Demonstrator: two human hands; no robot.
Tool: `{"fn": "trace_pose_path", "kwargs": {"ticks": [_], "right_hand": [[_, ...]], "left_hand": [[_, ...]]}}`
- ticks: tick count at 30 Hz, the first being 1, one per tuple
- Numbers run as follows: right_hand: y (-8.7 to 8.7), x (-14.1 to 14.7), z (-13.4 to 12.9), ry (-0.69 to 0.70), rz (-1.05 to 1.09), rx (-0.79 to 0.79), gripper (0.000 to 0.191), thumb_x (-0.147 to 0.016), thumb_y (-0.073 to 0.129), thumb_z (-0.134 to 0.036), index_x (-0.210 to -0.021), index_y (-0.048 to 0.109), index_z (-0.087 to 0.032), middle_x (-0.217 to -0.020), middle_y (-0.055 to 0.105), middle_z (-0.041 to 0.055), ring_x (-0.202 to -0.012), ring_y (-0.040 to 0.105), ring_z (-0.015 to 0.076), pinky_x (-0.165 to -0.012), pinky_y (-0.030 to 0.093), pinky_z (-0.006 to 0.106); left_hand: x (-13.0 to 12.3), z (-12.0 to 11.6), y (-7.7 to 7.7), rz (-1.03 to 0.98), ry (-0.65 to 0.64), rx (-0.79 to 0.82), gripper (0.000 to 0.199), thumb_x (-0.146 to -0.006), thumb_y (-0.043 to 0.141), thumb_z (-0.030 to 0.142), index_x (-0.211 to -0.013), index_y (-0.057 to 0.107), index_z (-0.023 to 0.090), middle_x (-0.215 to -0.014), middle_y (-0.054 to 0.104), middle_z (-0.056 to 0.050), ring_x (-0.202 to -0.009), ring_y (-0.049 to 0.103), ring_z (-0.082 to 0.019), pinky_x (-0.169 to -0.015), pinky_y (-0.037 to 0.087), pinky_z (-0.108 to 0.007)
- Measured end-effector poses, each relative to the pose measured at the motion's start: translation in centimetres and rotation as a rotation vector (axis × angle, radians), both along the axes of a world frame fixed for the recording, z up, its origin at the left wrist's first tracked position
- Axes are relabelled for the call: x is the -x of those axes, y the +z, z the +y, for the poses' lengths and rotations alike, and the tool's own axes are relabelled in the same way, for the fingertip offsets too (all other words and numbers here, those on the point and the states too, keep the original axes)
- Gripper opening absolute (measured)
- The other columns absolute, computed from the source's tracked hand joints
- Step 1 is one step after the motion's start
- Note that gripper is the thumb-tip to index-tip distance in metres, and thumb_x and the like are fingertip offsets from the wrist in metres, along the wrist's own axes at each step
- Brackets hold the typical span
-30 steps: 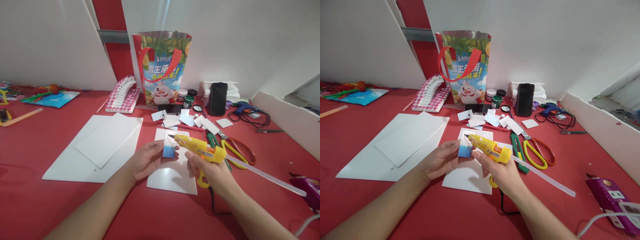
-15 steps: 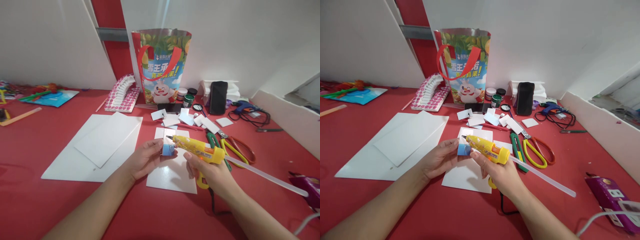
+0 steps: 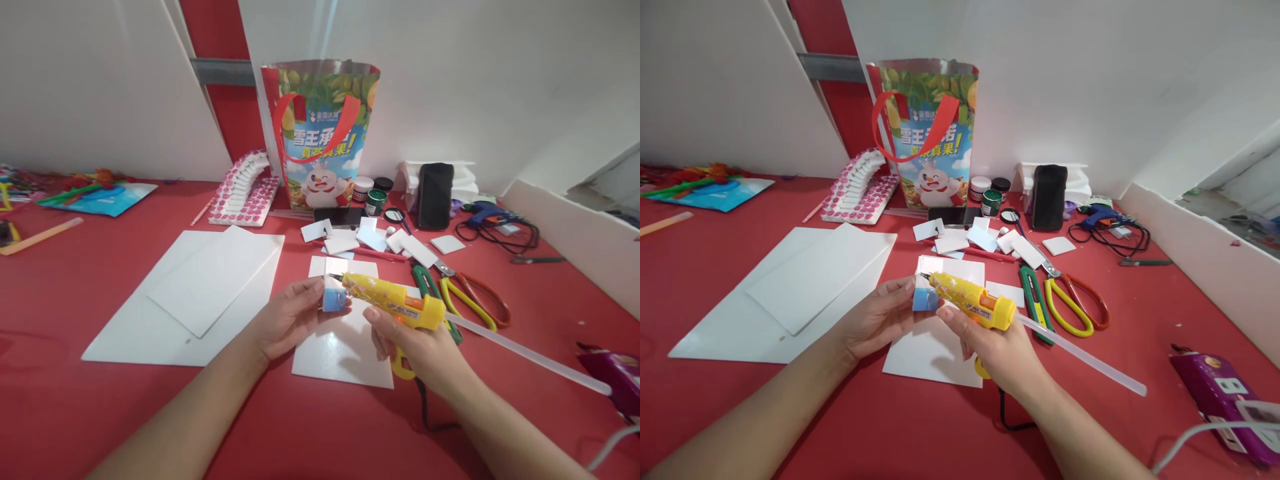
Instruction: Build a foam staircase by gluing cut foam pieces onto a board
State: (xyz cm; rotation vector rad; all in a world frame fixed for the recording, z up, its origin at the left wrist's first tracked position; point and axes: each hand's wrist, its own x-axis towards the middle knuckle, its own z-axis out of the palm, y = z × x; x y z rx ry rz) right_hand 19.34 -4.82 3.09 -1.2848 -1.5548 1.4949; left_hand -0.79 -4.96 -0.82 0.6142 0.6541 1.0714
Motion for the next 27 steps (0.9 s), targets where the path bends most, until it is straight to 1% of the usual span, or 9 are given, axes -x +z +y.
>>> {"fn": "trace_pose_path", "kwargs": {"ticks": [4,8,10,16,22,27], "right_hand": [[-0.11,-0.13,0.12,0.031,-0.003,0.0,0.056,-0.083,0.068,-0.062,-0.049,0.052,-0.021,-0.048,0.053,-0.0001,-0.048,0.05,0.0127,-0.049,0.042,0.027],[0.13,-0.05,-0.11,-0.022,-0.047,0.019,0.054,-0.081,0.069,-0.063,-0.051,0.054,-0.021,-0.048,0.053,-0.0001,-0.048,0.05,0.0127,-0.048,0.04,0.027],[0.22,0.01,-0.22,-0.023,-0.056,0.027,0.052,-0.08,0.07,-0.063,-0.053,0.057,-0.021,-0.048,0.053,-0.0002,-0.048,0.049,0.0128,-0.047,0.039,0.027],[0.17,0.12,-0.24,-0.006,-0.017,0.035,0.042,-0.08,0.07,-0.061,-0.07,0.071,-0.021,-0.046,0.052,-0.0016,-0.045,0.046,0.0127,-0.044,0.035,0.026],[0.23,0.33,-0.43,-0.008,-0.016,0.045,0.04,-0.08,0.07,-0.061,-0.086,0.076,-0.022,-0.046,0.05,-0.0026,-0.045,0.045,0.013,-0.041,0.035,0.025],[0.43,0.52,-0.6,-0.033,-0.009,0.05,0.036,-0.078,0.073,-0.059,-0.085,0.075,-0.024,-0.046,0.05,-0.0042,-0.045,0.045,0.0115,-0.041,0.038,0.023]], "left_hand": [[0.03,0.06,-0.12,-0.006,0.006,0.0,0.025,-0.086,0.076,0.036,-0.093,0.077,0.012,-0.105,0.075,-0.013,-0.104,0.067,-0.024,-0.102,0.049,-0.039],[0.03,0.12,-0.23,-0.02,0.014,0.005,0.024,-0.085,0.078,0.036,-0.09,0.077,0.012,-0.101,0.075,-0.011,-0.1,0.067,-0.022,-0.097,0.052,-0.036],[0.04,0.12,-0.26,-0.023,0.018,0.009,0.023,-0.085,0.077,0.035,-0.089,0.077,0.012,-0.102,0.074,-0.011,-0.1,0.067,-0.022,-0.097,0.052,-0.036],[0.13,0.2,-0.41,-0.039,0.047,0.012,0.022,-0.084,0.079,0.035,-0.087,0.078,0.013,-0.102,0.075,-0.01,-0.1,0.067,-0.022,-0.097,0.053,-0.037],[0.23,0.3,-0.61,-0.061,0.059,-0.001,0.017,-0.083,0.08,0.033,-0.083,0.078,0.016,-0.101,0.076,-0.007,-0.098,0.067,-0.02,-0.095,0.053,-0.035],[0.22,0.27,-0.67,-0.075,0.057,-0.012,0.018,-0.084,0.079,0.033,-0.086,0.079,0.016,-0.1,0.076,-0.007,-0.095,0.067,-0.018,-0.095,0.054,-0.034]]}}
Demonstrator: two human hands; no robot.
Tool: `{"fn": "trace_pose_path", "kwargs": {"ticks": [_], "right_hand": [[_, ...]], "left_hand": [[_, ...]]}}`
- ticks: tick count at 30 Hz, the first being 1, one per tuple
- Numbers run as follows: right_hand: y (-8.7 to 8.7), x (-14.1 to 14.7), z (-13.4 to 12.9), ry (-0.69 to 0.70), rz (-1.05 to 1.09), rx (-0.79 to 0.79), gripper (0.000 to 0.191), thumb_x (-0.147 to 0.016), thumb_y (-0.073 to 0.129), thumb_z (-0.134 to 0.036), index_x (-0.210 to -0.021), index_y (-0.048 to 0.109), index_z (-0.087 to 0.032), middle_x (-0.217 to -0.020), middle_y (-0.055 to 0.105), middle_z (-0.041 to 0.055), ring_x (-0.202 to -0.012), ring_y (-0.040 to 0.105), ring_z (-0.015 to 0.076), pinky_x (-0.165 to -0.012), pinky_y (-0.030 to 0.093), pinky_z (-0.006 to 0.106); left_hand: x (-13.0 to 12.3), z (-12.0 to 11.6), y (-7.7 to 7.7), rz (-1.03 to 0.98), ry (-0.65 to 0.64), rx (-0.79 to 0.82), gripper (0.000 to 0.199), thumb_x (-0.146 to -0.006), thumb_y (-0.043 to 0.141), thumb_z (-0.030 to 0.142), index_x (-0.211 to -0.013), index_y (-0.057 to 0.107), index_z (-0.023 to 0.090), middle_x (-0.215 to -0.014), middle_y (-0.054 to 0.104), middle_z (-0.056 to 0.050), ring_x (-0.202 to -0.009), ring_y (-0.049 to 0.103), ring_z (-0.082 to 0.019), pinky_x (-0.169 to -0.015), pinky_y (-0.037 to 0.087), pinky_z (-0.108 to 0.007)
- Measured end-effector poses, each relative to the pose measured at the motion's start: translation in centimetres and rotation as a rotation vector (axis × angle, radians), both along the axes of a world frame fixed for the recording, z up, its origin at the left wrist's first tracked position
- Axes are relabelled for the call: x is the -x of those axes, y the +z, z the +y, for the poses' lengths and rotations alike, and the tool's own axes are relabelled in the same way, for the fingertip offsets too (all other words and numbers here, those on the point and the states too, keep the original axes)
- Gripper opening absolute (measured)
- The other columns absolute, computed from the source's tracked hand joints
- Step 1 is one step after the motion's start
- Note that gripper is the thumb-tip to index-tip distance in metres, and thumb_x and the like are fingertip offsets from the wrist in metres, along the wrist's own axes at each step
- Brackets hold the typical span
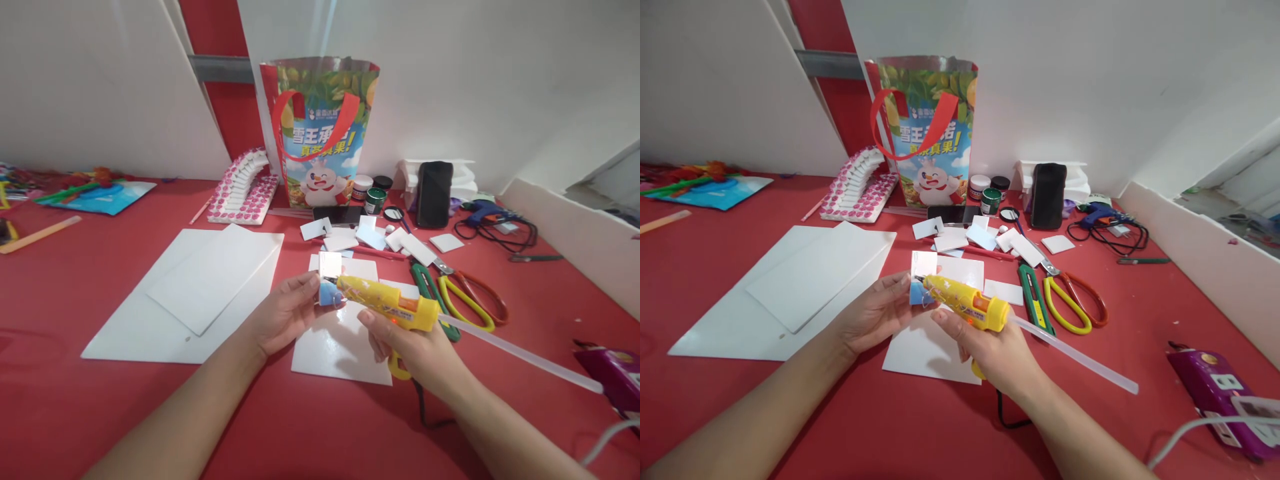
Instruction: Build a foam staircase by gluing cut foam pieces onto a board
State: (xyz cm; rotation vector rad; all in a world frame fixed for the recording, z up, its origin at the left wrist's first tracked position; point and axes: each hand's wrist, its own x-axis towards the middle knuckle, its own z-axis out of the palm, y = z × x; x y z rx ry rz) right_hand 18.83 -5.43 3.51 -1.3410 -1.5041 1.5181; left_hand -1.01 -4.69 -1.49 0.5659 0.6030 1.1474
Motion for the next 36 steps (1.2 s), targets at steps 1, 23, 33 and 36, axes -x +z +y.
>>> {"fn": "trace_pose_path", "kwargs": {"ticks": [1,23,33,36], "right_hand": [[0.03,0.01,-0.02,-0.001,-0.001,0.003,0.035,-0.078,0.073,-0.058,-0.085,0.075,-0.024,-0.046,0.05,-0.0043,-0.045,0.045,0.0114,-0.042,0.038,0.024],[0.05,0.02,-0.3,0.03,-0.075,0.057,0.037,-0.079,0.07,-0.056,-0.074,0.069,-0.019,-0.047,0.049,-0.0043,-0.046,0.045,0.0109,-0.047,0.035,0.026],[0.25,0.12,-0.41,0.05,-0.078,0.066,0.035,-0.078,0.072,-0.054,-0.088,0.076,-0.02,-0.048,0.049,-0.0049,-0.047,0.045,0.0105,-0.046,0.037,0.024],[0.29,0.19,-0.39,0.054,-0.066,0.072,0.032,-0.079,0.073,-0.052,-0.084,0.075,-0.02,-0.048,0.048,-0.0049,-0.047,0.044,0.0099,-0.045,0.035,0.023]], "left_hand": [[0.0,-0.02,0.04,-0.002,-0.002,-0.001,0.017,-0.084,0.079,0.032,-0.085,0.079,0.015,-0.099,0.076,-0.007,-0.095,0.067,-0.018,-0.094,0.054,-0.034],[0.38,0.25,0.22,-0.016,0.006,-0.048,0.017,-0.087,0.077,0.032,-0.092,0.08,0.016,-0.1,0.079,-0.006,-0.097,0.07,-0.017,-0.095,0.051,-0.028],[0.7,0.31,0.01,-0.006,0.061,-0.009,0.018,-0.085,0.078,0.029,-0.093,0.08,0.013,-0.107,0.078,-0.009,-0.096,0.07,-0.018,-0.091,0.053,-0.028],[0.78,0.32,0.02,-0.03,0.078,0.01,0.017,-0.084,0.079,0.026,-0.094,0.08,0.013,-0.107,0.079,-0.008,-0.096,0.07,-0.017,-0.089,0.055,-0.027]]}}
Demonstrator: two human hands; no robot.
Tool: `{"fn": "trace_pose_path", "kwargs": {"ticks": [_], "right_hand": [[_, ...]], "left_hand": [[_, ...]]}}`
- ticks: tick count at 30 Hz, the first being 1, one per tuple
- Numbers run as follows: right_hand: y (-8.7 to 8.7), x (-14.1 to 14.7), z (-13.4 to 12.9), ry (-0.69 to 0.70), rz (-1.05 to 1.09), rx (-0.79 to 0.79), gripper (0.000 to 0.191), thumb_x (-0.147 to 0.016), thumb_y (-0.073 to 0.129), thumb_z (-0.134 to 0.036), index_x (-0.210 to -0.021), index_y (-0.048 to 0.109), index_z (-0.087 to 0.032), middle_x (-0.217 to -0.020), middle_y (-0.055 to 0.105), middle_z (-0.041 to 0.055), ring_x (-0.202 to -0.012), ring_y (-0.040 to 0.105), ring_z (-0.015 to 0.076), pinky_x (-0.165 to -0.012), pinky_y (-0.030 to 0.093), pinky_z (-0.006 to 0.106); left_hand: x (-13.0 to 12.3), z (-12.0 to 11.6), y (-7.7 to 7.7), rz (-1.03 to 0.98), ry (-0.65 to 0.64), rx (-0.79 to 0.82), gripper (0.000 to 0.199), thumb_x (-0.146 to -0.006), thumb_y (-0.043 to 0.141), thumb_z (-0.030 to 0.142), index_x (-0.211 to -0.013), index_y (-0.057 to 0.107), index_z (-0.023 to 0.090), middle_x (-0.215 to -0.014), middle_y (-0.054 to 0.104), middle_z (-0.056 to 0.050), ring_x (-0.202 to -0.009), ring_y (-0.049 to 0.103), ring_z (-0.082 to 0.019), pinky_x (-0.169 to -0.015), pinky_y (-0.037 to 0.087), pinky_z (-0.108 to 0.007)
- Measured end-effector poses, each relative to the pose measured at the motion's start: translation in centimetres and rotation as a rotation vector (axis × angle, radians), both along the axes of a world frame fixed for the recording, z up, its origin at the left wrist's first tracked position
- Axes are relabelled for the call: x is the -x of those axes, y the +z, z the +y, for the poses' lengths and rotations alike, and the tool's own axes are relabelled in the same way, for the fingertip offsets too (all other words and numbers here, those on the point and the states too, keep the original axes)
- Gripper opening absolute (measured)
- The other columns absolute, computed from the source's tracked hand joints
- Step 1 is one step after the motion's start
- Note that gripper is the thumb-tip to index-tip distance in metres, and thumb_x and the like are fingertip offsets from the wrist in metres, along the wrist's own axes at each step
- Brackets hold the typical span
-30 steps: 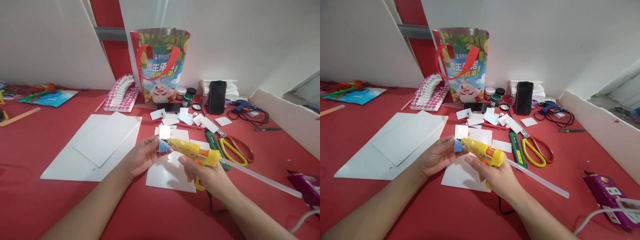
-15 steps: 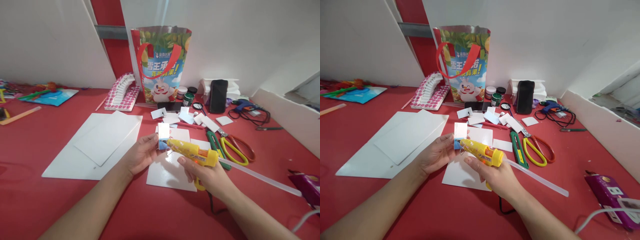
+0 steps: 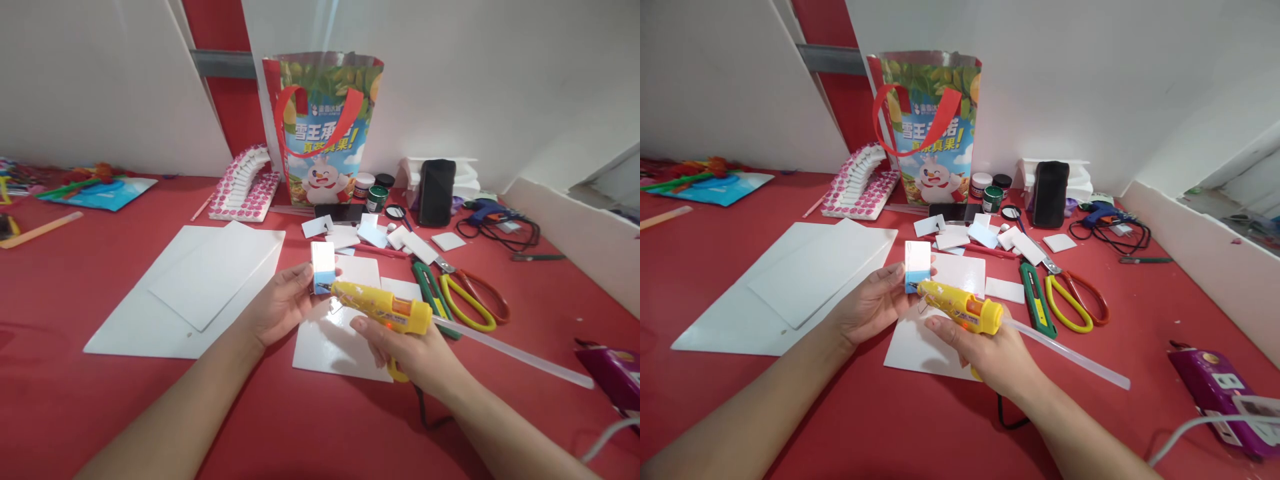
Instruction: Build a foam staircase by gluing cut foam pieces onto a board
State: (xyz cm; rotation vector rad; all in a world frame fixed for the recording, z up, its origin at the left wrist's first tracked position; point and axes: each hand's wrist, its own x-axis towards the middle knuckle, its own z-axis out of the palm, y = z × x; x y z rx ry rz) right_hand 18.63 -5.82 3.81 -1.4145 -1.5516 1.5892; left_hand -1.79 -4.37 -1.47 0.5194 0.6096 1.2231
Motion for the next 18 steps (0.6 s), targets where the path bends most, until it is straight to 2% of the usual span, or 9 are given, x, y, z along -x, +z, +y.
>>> {"fn": "trace_pose_path", "kwargs": {"ticks": [10,16,18], "right_hand": [[-0.5,-0.1,0.4,0.055,0.036,-0.021,0.031,-0.082,0.072,-0.051,-0.083,0.074,-0.019,-0.048,0.046,-0.0051,-0.045,0.041,0.0089,-0.043,0.033,0.022],[-1.2,-0.2,0.8,0.181,0.077,0.017,0.035,-0.082,0.072,-0.055,-0.088,0.074,-0.021,-0.048,0.046,-0.0053,-0.044,0.043,0.0097,-0.04,0.034,0.021],[-1.3,-0.3,0.8,0.195,0.116,0.024,0.037,-0.081,0.072,-0.057,-0.083,0.073,-0.02,-0.048,0.047,-0.005,-0.044,0.044,0.0099,-0.04,0.036,0.021]], "left_hand": [[-0.1,0.1,0.3,0.04,0.062,-0.015,0.017,-0.081,0.082,0.029,-0.088,0.08,0.014,-0.104,0.079,-0.008,-0.095,0.07,-0.018,-0.091,0.054,-0.027],[-0.1,0.4,0.1,0.039,0.134,-0.016,0.014,-0.08,0.083,0.029,-0.087,0.08,0.016,-0.104,0.079,-0.007,-0.09,0.071,-0.018,-0.086,0.055,-0.028],[-0.1,0.4,0.1,0.043,0.15,-0.013,0.015,-0.079,0.083,0.029,-0.084,0.08,0.016,-0.103,0.079,-0.007,-0.087,0.071,-0.018,-0.084,0.055,-0.029]]}}
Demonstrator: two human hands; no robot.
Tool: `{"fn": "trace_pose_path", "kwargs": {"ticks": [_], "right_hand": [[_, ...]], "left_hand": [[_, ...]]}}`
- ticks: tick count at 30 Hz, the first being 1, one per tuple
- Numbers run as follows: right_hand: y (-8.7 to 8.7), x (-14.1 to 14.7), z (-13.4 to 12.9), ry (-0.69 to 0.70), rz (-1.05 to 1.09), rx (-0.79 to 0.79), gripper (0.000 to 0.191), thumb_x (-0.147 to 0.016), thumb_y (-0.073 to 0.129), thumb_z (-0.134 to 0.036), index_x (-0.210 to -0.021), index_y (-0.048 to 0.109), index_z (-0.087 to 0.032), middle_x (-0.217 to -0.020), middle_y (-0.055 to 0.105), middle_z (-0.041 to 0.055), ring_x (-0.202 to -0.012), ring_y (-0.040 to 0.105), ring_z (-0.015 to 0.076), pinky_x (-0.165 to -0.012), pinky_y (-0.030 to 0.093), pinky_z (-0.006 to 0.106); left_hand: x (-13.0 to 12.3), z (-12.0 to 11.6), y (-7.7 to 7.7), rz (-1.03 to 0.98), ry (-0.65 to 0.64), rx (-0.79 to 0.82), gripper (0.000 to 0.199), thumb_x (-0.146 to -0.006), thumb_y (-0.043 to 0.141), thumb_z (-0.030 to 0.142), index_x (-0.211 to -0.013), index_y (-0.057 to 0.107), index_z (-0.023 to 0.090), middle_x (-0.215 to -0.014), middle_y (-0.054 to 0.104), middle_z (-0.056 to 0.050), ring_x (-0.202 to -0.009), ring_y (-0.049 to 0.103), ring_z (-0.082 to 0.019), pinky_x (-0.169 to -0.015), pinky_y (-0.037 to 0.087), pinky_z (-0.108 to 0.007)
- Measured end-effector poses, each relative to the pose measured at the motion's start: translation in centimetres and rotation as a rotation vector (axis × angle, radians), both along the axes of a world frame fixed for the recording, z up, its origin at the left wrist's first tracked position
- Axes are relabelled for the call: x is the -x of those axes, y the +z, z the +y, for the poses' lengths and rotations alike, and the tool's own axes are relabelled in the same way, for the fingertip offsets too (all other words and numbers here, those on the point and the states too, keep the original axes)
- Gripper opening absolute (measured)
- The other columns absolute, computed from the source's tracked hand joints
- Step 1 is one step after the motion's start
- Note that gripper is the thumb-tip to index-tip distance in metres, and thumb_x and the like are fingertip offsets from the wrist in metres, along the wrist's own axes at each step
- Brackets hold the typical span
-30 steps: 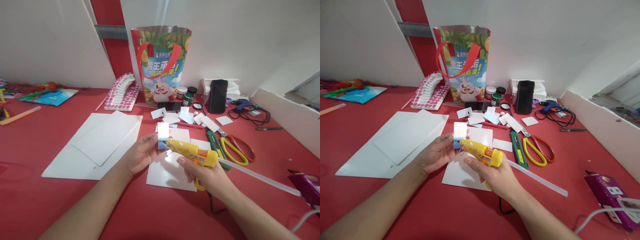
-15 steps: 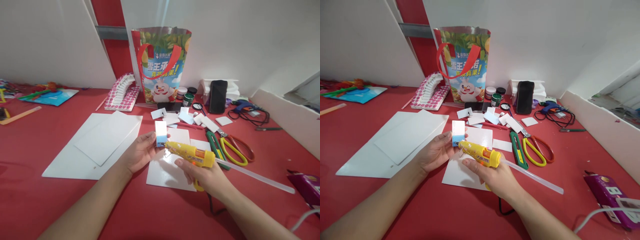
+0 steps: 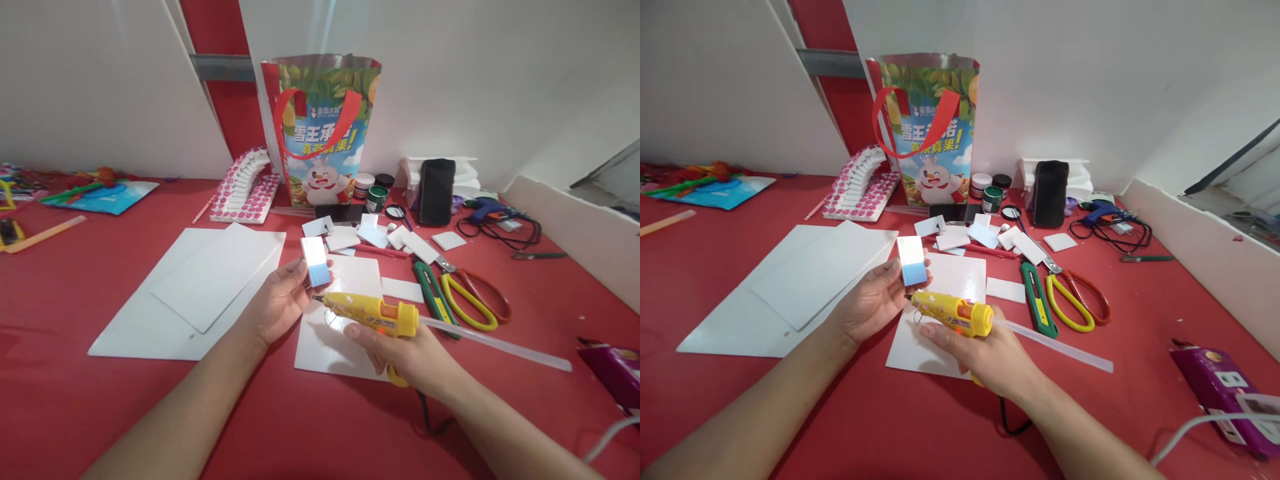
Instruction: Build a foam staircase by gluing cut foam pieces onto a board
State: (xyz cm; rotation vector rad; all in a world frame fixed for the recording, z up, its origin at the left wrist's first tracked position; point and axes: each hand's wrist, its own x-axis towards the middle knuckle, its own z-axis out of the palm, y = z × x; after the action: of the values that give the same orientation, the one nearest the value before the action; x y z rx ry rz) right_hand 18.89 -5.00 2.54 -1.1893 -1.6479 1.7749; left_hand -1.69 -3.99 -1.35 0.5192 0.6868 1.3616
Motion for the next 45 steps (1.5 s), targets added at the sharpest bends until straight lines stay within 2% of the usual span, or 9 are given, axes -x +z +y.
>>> {"fn": "trace_pose_path", "kwargs": {"ticks": [4,10,12,16,19,23,27,31,45], "right_hand": [[-0.1,-0.6,0.1,-0.024,0.07,-0.061,0.048,-0.081,0.069,-0.063,-0.063,0.062,-0.019,-0.053,0.057,-0.0001,-0.052,0.054,0.0134,-0.048,0.045,0.026],[0.0,-1.4,0.6,-0.149,0.083,-0.134,0.043,-0.088,0.064,-0.06,-0.072,0.066,-0.02,-0.071,0.068,0.004,-0.063,0.062,0.017,-0.06,0.052,0.031],[0.1,-1.4,0.6,-0.187,0.069,-0.135,0.042,-0.087,0.065,-0.059,-0.073,0.065,-0.02,-0.072,0.068,0.0037,-0.063,0.062,0.017,-0.06,0.052,0.032],[0.5,-1.2,0.4,-0.277,0.01,-0.146,0.041,-0.083,0.069,-0.057,-0.066,0.062,-0.021,-0.066,0.065,0.0026,-0.064,0.061,0.018,-0.062,0.051,0.032],[0.9,-1.1,0.3,-0.317,-0.014,-0.16,0.044,-0.083,0.069,-0.057,-0.06,0.057,-0.021,-0.06,0.06,0.001,-0.061,0.059,0.0173,-0.062,0.049,0.032],[1.1,-1.0,0.2,-0.332,0.008,-0.155,0.045,-0.083,0.069,-0.053,-0.056,0.053,-0.021,-0.053,0.053,-0.002,-0.054,0.053,0.014,-0.058,0.043,0.03],[1.1,-0.9,0.1,-0.343,-0.024,-0.136,0.044,-0.082,0.07,-0.055,-0.058,0.055,-0.021,-0.051,0.05,-0.0027,-0.052,0.049,0.0131,-0.054,0.04,0.029],[1.1,-0.8,0.1,-0.323,-0.048,-0.141,0.045,-0.081,0.07,-0.057,-0.058,0.056,-0.021,-0.049,0.049,-0.0028,-0.051,0.047,0.0124,-0.052,0.038,0.028],[1.3,-0.8,0.0,-0.324,-0.07,-0.139,0.046,-0.081,0.07,-0.058,-0.057,0.056,-0.021,-0.049,0.049,-0.0024,-0.05,0.047,0.0125,-0.051,0.038,0.028]], "left_hand": [[-0.1,-0.2,-0.1,-0.019,-0.056,0.031,0.015,-0.081,0.081,0.029,-0.084,0.079,0.014,-0.101,0.079,-0.009,-0.092,0.07,-0.019,-0.087,0.055,-0.03],[-0.4,-0.7,0.1,0.023,-0.192,0.014,0.018,-0.085,0.078,0.029,-0.091,0.079,0.012,-0.098,0.078,-0.009,-0.095,0.069,-0.019,-0.097,0.052,-0.033],[-0.4,-0.8,0.2,0.051,-0.234,-0.004,0.021,-0.085,0.078,0.031,-0.093,0.079,0.012,-0.098,0.078,-0.009,-0.096,0.07,-0.021,-0.097,0.051,-0.034],[-0.5,-0.9,0.3,0.074,-0.269,-0.021,0.018,-0.086,0.077,0.031,-0.08,0.077,0.015,-0.1,0.078,-0.01,-0.097,0.07,-0.023,-0.099,0.049,-0.039],[-0.5,-0.9,0.2,0.075,-0.294,-0.007,0.018,-0.085,0.078,0.032,-0.079,0.076,0.016,-0.102,0.078,-0.009,-0.093,0.071,-0.022,-0.098,0.048,-0.038],[-0.4,-1.0,0.1,0.107,-0.301,0.005,0.021,-0.084,0.078,0.035,-0.093,0.079,0.016,-0.104,0.078,-0.009,-0.092,0.072,-0.022,-0.096,0.049,-0.036],[-0.4,-1.0,0.0,0.124,-0.291,0.003,0.024,-0.084,0.078,0.035,-0.1,0.08,0.017,-0.107,0.078,-0.01,-0.097,0.071,-0.024,-0.1,0.048,-0.039],[-0.5,-1.0,0.1,0.119,-0.299,-0.011,0.025,-0.086,0.077,0.035,-0.102,0.08,0.017,-0.106,0.078,-0.011,-0.103,0.07,-0.026,-0.104,0.046,-0.041],[-0.4,-1.1,-0.4,0.086,-0.317,-0.011,0.02,-0.084,0.079,0.035,-0.1,0.081,0.023,-0.103,0.08,-0.008,-0.095,0.074,-0.024,-0.099,0.049,-0.041]]}}
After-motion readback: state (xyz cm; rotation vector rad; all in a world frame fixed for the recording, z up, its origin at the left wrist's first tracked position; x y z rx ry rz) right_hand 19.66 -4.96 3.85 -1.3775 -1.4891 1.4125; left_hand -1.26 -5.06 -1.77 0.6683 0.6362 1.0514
